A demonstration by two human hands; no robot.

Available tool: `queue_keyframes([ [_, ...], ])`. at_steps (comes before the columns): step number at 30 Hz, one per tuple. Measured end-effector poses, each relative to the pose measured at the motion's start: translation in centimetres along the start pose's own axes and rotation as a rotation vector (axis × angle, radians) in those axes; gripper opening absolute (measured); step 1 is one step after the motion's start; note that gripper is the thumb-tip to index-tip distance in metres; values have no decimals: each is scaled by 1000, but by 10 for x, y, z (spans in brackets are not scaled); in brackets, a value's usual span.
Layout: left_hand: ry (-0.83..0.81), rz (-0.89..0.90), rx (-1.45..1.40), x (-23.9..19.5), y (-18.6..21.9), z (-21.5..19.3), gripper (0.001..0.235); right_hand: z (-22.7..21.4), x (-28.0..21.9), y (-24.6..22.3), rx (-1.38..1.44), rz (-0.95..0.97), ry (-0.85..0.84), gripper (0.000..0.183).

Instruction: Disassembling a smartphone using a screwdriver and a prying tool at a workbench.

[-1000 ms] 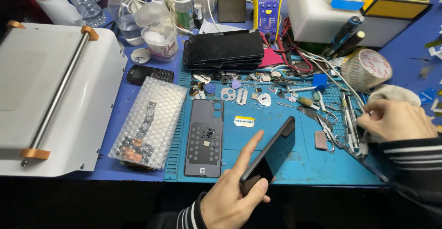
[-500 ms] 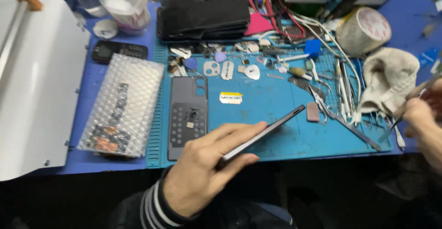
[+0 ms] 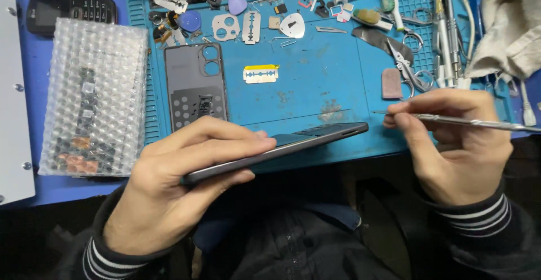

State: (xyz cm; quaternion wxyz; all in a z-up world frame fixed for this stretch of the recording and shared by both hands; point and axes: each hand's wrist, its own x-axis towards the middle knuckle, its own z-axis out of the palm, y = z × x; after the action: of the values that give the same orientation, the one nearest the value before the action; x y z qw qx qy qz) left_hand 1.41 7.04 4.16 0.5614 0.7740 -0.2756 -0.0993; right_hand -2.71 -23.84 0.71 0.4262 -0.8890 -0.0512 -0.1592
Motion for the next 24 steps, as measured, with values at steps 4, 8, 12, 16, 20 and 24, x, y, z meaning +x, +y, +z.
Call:
queue_keyframes([
  [4, 151, -42, -29, 0, -6, 3, 28, 9, -2, 12, -43, -4, -18, 25],
  [8, 272, -56, -55, 4, -10, 4, 26, -5, -1, 16, 63, -135, -36, 21],
  [12, 206, -118, -61, 10, -6, 2, 21, -4, -7, 26, 250, -177, 22, 28],
  [16, 235, -216, -108, 10, -9, 2, 18, 7, -4, 18, 264, -274, 6, 22],
  [20, 255, -257, -113, 10, -9, 2, 19, 7, 1, 29, 291, -309, -20, 28],
  [24, 258, -269, -124, 11, -8, 2, 19, 3, 4, 31, 252, -297, -68, 23],
])
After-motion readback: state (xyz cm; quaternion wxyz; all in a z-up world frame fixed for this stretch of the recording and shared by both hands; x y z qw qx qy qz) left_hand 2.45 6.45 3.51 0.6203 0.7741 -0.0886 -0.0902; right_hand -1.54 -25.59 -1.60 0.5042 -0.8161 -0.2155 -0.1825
